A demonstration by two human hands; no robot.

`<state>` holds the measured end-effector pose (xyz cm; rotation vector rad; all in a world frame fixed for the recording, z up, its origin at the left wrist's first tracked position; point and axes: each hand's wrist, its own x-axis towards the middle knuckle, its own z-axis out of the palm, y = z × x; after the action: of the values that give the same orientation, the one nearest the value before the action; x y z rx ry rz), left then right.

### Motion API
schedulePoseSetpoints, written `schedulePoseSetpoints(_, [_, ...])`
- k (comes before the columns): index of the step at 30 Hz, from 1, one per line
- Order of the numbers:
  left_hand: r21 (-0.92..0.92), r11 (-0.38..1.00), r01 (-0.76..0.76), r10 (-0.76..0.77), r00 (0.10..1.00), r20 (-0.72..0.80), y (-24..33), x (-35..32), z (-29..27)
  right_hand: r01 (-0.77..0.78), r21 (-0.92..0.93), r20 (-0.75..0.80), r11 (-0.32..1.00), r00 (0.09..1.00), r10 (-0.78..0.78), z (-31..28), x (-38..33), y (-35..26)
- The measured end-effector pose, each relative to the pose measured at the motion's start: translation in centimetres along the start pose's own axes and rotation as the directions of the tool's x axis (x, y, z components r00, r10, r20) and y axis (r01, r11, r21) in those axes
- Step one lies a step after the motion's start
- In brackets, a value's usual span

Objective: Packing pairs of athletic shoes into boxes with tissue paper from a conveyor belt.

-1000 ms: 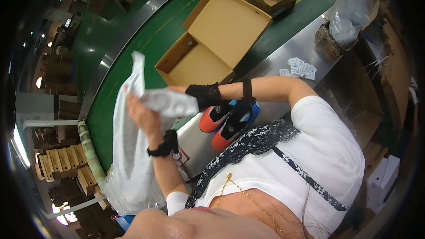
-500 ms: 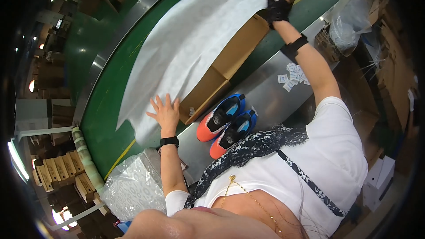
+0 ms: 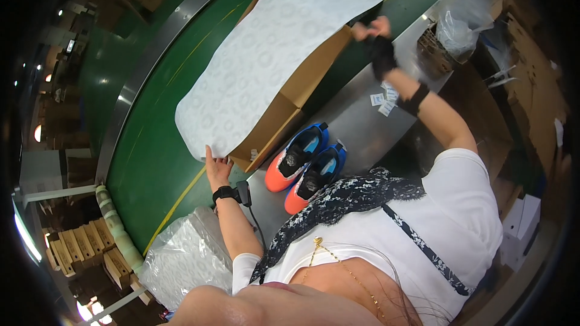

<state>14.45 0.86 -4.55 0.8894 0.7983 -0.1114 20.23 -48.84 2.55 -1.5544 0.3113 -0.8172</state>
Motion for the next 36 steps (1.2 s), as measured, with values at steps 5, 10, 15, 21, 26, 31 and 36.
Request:
schedulePoseSetpoints(5, [0.046, 0.994, -0.098, 0.096, 0.995, 0.035, -3.1, 1.9, 0.3, 0.664, 0.293, 0.954, 0.688, -0.160, -0.252, 0.1, -15.6, -5.1])
schedulePoseSetpoints(10, [0.028, 0.978, -0.205, 0.203, 0.977, 0.060, -6.3, -1.0, 0.5, 0.802, 0.407, 0.907, 0.437, -0.299, -0.295, -0.2, -21.2, -1.9])
schedulePoseSetpoints(15, [0.150, 0.918, -0.367, 0.383, 0.918, -0.104, -5.5, -4.1, -0.6, 0.667, 0.235, 0.969, 0.707, -0.214, -0.120, 3.5, -16.5, -8.7])
schedulePoseSetpoints(21, [0.600, 0.364, -0.713, 0.880, 0.474, 0.029, -3.7, -6.3, -0.9, -0.420, -0.288, 0.908, 0.860, 0.164, 0.385, 10.4, -11.1, -12.6])
schedulePoseSetpoints(26, [0.874, 0.131, -0.469, 0.838, 0.523, 0.155, -2.6, -10.3, 4.1, 0.058, -0.372, 0.779, 0.926, 0.562, 0.278, 17.2, -13.6, -4.8])
schedulePoseSetpoints(31, [0.508, -0.434, -0.744, 0.575, 0.205, 0.792, -3.8, -11.0, 10.7, 0.469, -0.351, 0.913, 0.811, 0.362, 0.186, 17.7, -15.1, -5.2])
schedulePoseSetpoints(36, [0.588, 0.127, -0.799, 0.344, 0.592, 0.729, -2.8, -9.2, 10.6, 0.833, -0.171, 0.976, 0.526, 0.070, 0.206, 17.4, -16.2, -2.8])
